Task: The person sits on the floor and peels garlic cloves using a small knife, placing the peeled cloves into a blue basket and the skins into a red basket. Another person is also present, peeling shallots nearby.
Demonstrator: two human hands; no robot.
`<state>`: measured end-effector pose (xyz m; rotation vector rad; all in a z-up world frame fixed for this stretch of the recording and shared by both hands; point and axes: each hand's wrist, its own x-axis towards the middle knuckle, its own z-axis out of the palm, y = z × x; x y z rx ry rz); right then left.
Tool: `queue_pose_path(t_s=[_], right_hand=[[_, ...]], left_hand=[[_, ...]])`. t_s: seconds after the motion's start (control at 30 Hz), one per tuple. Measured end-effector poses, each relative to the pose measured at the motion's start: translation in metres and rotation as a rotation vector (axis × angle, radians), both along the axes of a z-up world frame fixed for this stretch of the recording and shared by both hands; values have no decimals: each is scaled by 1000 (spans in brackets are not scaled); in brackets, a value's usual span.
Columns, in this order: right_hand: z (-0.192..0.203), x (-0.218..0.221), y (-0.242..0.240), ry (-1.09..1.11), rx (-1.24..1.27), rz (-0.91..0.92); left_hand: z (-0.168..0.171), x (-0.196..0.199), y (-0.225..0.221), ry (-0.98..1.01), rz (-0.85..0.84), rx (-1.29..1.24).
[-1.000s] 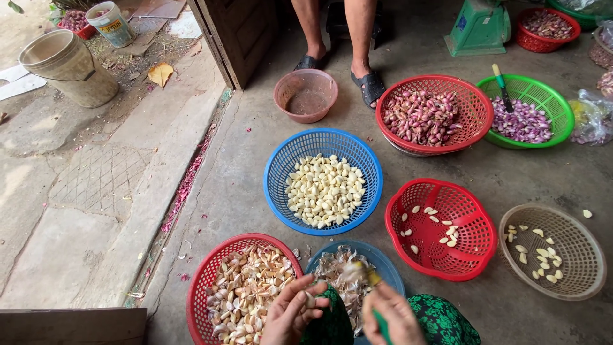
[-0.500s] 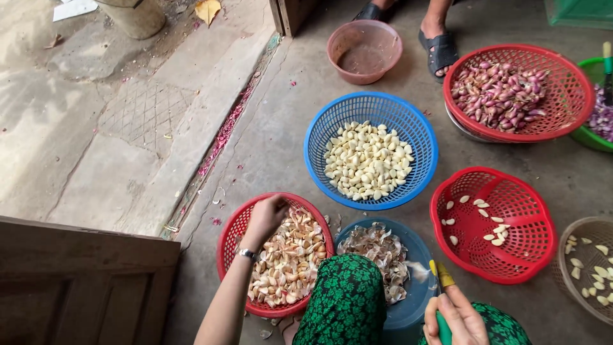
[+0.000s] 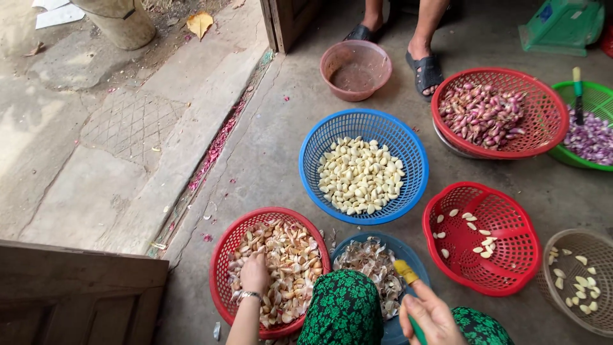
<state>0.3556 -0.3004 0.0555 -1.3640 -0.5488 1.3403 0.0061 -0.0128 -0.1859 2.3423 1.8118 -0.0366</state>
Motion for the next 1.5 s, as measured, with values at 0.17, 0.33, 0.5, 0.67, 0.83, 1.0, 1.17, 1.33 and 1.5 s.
queue_pose_path(t_s=[0.17,0.33,0.5,0.67,0.83,1.0,1.17,1.33,1.5], right_hand=[[-52,-13,-2,-38,76,132],[-52,-40,6,-48,110,250],[-20,-55,17,-75,166,367],[18,-55,18,-248,237,308],[11,-54,10,-241,227,284],[-9,-54,9,-65,268,281],[-40,-52,6,61,220,255],[-61,-52,0,256,266,148],[-24,-44,5,315,216,187]], left_hand=[[102,2,-36,-543,427,-249],[194,45,-89,-1689,743,-661],[156,89,-138,-1964,378,-1170],[144,114,-158,-1847,262,-1018],[174,121,-168,-1669,45,-741],[163,127,-176,-1746,42,-588],[186,136,-184,-1747,53,-441],[212,133,-171,-1748,-62,-665],[234,124,-155,-1773,-109,-922]])
